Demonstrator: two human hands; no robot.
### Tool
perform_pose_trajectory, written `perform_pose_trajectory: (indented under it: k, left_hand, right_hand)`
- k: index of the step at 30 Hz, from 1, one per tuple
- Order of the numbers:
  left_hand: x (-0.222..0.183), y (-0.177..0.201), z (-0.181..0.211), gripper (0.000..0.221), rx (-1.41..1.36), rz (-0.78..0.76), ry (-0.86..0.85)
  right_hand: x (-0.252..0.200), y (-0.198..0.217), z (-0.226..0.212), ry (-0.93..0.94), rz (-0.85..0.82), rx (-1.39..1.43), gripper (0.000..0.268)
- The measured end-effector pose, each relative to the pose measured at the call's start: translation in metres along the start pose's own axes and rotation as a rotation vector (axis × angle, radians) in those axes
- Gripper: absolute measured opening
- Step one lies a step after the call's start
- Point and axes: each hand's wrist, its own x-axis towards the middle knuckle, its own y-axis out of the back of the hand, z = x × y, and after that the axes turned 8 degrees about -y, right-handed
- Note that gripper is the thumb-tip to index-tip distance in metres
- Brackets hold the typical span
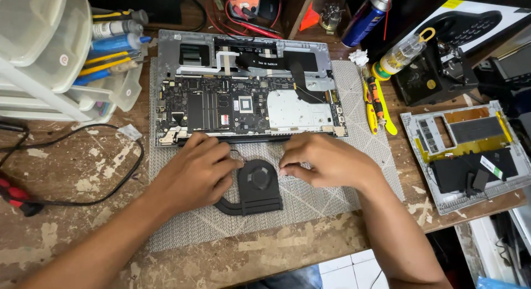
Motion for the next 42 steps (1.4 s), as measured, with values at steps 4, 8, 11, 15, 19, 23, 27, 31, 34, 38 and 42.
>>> perform_pose_trajectory:
  k: [4,8,11,15,19,23,27,31,34,38,42]
  left_hand:
    - [0.003,0.004,0.003,0.014,-0.005,-0.024,-0.002]
    - [0.006,0.012,0.009,0.014,-0.063,-0.059,-0.049]
    - [0.007,0.013,0.009,0.015,-0.079,-0.088,-0.071]
    - [0.006,0.012,0.008,0.019,-0.085,-0.123,-0.08]
    - [0.005,0.01,0.007,0.018,-0.078,-0.099,-0.087]
    - [0.004,0.006,0.006,0.017,-0.066,-0.094,-0.079]
    - [0.006,0.009,0.006,0.014,-0.014,-0.022,-0.06]
    - [0.008,0.014,0.014,0.013,0.002,0.165,-0.081]
    - [0.018,0.035,0.046,0.025,-0.058,0.387,-0.208]
    - [0.032,0.059,0.108,0.023,-0.326,0.215,-0.398]
    - [0.034,0.057,0.144,0.03,-0.346,0.023,-0.472]
  right_hand:
    - [0.003,-0.005,-0.004,0.073,-0.007,0.093,0.013]
    - [0.003,-0.015,-0.003,0.091,-0.103,0.143,0.013]
    - [0.0,-0.007,0.003,0.05,-0.097,0.125,0.014]
    - [-0.001,-0.002,-0.006,0.057,-0.063,0.151,0.013]
    - [0.005,-0.005,-0.01,0.126,-0.118,0.156,0.016]
    - [-0.001,-0.002,-0.005,-0.01,-0.148,0.135,0.016]
    - [0.001,0.005,-0.017,0.033,-0.124,0.088,0.016]
    - [0.0,0.0,-0.011,-0.014,-0.183,0.1,0.017]
    - [-0.003,0.007,-0.011,0.074,-0.214,0.031,0.012]
    - [0.0,0.004,-0.014,0.146,-0.149,0.044,0.013]
    - [-0.002,-0.007,-0.011,0.013,-0.265,0.2,0.017]
